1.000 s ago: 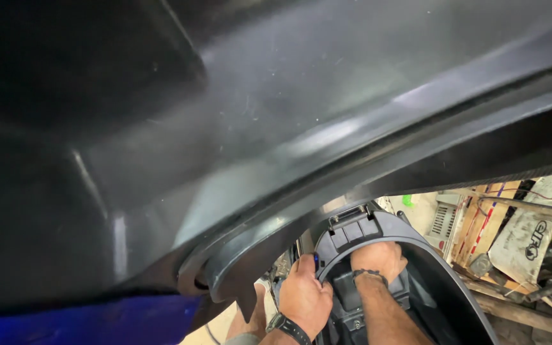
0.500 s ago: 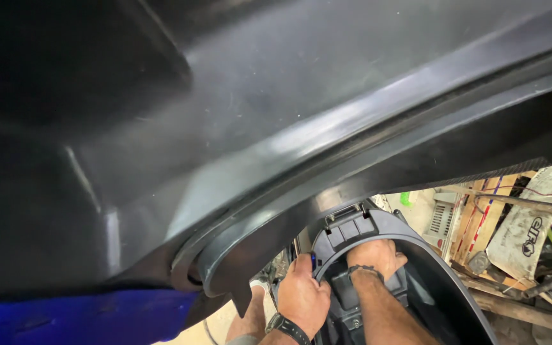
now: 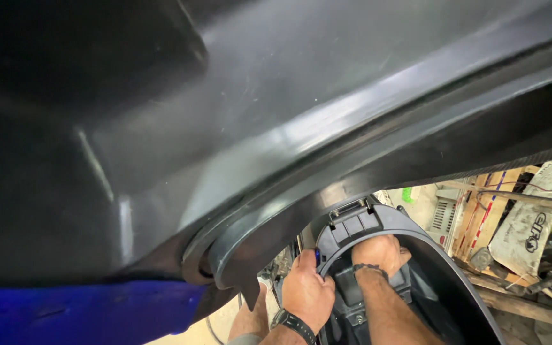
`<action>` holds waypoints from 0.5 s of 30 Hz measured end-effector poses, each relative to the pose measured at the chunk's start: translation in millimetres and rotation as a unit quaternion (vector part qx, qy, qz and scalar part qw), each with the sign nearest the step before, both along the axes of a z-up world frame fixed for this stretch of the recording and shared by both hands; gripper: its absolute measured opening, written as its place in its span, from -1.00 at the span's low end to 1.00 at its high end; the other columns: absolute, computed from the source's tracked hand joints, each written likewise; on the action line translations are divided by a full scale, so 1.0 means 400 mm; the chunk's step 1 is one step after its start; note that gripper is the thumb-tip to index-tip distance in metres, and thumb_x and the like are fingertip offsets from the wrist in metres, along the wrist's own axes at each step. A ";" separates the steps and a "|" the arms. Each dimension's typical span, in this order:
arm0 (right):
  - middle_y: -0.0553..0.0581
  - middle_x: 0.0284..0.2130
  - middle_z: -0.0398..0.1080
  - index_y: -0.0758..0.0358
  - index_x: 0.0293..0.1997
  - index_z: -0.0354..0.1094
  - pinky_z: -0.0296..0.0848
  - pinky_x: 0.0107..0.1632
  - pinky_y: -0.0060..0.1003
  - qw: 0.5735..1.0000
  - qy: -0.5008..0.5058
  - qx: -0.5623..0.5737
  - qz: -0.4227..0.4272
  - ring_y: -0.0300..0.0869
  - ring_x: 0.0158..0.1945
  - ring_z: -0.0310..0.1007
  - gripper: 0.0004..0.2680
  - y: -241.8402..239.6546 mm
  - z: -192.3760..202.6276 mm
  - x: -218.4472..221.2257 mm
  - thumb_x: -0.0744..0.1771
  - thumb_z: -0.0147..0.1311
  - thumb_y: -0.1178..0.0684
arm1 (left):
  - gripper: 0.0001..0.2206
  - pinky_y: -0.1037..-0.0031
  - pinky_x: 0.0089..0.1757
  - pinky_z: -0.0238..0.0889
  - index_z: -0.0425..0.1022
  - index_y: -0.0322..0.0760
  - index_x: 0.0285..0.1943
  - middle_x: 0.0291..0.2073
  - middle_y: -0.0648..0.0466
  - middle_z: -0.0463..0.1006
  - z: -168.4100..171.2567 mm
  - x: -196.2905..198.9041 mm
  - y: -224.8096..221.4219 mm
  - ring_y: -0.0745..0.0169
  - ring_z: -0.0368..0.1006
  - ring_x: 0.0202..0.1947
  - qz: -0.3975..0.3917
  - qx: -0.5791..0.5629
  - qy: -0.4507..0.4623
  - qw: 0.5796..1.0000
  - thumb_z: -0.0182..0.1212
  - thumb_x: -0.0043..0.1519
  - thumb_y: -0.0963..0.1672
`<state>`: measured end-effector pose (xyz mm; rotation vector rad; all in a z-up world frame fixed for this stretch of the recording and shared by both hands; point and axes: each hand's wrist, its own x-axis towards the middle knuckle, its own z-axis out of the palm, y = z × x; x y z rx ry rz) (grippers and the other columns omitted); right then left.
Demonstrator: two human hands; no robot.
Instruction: Inspecting and manipulating components inside the motorcycle storage compartment under the seat
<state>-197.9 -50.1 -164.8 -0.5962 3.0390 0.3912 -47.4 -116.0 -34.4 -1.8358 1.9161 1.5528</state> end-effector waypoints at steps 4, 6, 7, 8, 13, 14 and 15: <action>0.09 -0.41 0.47 0.12 -0.54 0.45 0.15 0.02 -0.19 0.997 -0.063 -0.002 -0.043 0.00 -0.25 0.43 -0.90 -0.013 0.028 0.001 0.07 0.04 0.04 | -0.71 0.01 -0.30 0.24 0.28 -0.19 -0.16 -0.27 -0.06 0.43 0.011 0.001 -0.005 -0.34 0.37 -0.32 -0.008 -0.005 -0.004 1.000 0.05 -0.09 -0.15; 0.14 -0.36 0.45 0.15 -0.51 0.46 0.16 0.04 -0.18 0.995 -0.076 -0.014 -0.063 0.08 -0.23 0.41 -0.88 0.008 0.028 0.005 0.08 0.07 0.02 | -0.76 0.00 -0.33 0.22 0.24 -0.20 -0.23 -0.32 -0.06 0.43 0.013 -0.001 -0.005 -0.35 0.37 -0.35 -0.013 -0.007 -0.004 1.000 0.04 -0.08 -0.15; 0.04 -0.40 0.39 0.06 -0.52 0.39 0.11 -0.01 -0.19 0.999 -0.029 -0.001 0.042 -0.04 -0.22 0.33 -0.86 0.027 0.022 0.012 0.13 -0.02 -0.10 | -0.74 -0.01 -0.30 0.23 0.26 -0.17 -0.20 -0.29 -0.06 0.43 0.008 -0.001 -0.004 -0.38 0.37 -0.32 -0.010 -0.008 -0.006 1.000 0.04 -0.09 -0.15; -0.05 -0.43 0.33 -0.02 -0.54 0.33 0.06 -0.06 -0.19 0.989 0.018 0.014 0.149 -0.16 -0.22 0.26 -0.81 0.050 0.015 0.022 0.18 -0.11 -0.21 | -0.71 -0.01 -0.28 0.23 0.27 -0.15 -0.18 -0.25 -0.06 0.44 0.004 0.001 0.002 -0.40 0.37 -0.29 -0.003 -0.007 -0.010 1.000 0.05 -0.10 -0.14; 0.05 -0.69 0.25 0.16 -0.76 0.22 0.10 0.04 -0.08 0.934 -0.100 -0.191 0.283 -0.05 -0.37 0.28 -0.93 0.048 0.014 0.098 -0.02 0.03 0.08 | -0.70 -0.07 -0.36 0.17 0.27 -0.20 -0.19 -0.29 -0.11 0.42 0.007 -0.002 0.002 -0.43 0.33 -0.34 -0.015 -0.014 -0.008 1.000 0.01 -0.13 -0.14; 0.05 -0.68 0.28 0.14 -0.77 0.24 0.04 0.09 -0.07 0.949 -0.138 -0.128 0.252 -0.08 -0.32 0.28 -0.96 0.046 -0.010 0.099 0.00 -0.03 0.08 | -0.74 -0.09 -0.38 0.14 0.25 -0.23 -0.24 -0.31 -0.15 0.41 0.009 -0.003 -0.004 -0.46 0.30 -0.35 -0.014 -0.014 -0.004 1.000 -0.02 -0.13 -0.16; 0.05 -0.68 0.28 0.14 -0.77 0.24 0.04 0.09 -0.07 0.949 -0.139 -0.130 0.250 -0.08 -0.32 0.28 -0.96 0.029 0.007 0.103 0.00 -0.03 0.08 | -0.74 -0.09 -0.38 0.14 0.25 -0.23 -0.24 -0.31 -0.15 0.41 0.002 -0.001 -0.004 -0.46 0.30 -0.35 -0.016 -0.015 -0.005 1.000 -0.02 -0.13 -0.16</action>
